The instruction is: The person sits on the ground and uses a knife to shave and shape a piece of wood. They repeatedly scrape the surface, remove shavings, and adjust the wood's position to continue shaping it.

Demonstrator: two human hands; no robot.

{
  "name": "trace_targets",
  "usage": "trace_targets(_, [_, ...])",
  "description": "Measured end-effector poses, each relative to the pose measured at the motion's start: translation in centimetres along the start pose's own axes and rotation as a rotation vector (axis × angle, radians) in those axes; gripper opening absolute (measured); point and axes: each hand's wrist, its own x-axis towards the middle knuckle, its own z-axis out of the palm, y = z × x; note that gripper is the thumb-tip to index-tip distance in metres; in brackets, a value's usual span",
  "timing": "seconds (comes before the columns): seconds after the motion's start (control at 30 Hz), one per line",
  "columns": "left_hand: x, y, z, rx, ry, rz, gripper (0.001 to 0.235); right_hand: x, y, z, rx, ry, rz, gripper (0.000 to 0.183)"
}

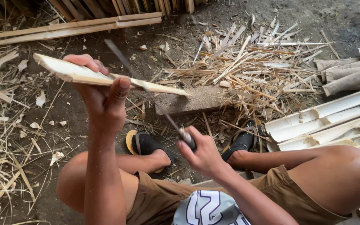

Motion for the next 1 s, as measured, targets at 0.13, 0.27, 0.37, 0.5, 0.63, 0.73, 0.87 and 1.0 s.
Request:
trace_targets(0.13, [1.0, -0.9, -1.5, -0.022, 0.015, 0.035, 0.056, 4.3, 4.1, -0.7, -0.141, 0.033, 0.275, 0.043])
trace_targets(0.27, [1.7, -1.7, -2.7, -0.212, 0.017, -0.015, 0.054, 3.2, 4.5, -1.4, -0.093, -0.048, 0.294, 0.044])
trace_targets(0.37, [1.3, -2.2, -3.5, -0.176, -0.004, -0.016, 0.052, 1.5, 5.9, -0.6, -0.062, -0.049, -0.132, 0.05])
trace_targets(0.5, [1.7, -3.0, -4.7, -0.299, 0.019, -0.045, 0.054, 5.3, 14.4, 0.2, -0.202, 0.06, 0.323, 0.057])
trace_targets(0.63, [1.4, -2.4, -4.3, -0.357, -0.007, -0.036, 0.061, 5.9, 18.8, -2.1, -0.404, 0.054, 0.504, 0.06])
trace_targets(0.73, [2.2, -2.4, -2.8, -0.345, 0.034, -0.019, 0.066, 5.3, 17.1, -1.0, -0.207, 0.012, 0.6, 0.055])
trace_targets(0.87, [1.7, -1.8, -1.9, -0.325, 0.09, -0.057, 0.069, 3.9, 17.7, 0.2, -0.238, 0.099, 0.318, 0.06])
trace_targets(1.0, [2.6, -0.4, -1.2, -0.33, 0.094, -0.003, 0.072, 5.0, 20.6, -2.1, -0.329, 0.109, 0.525, 0.058])
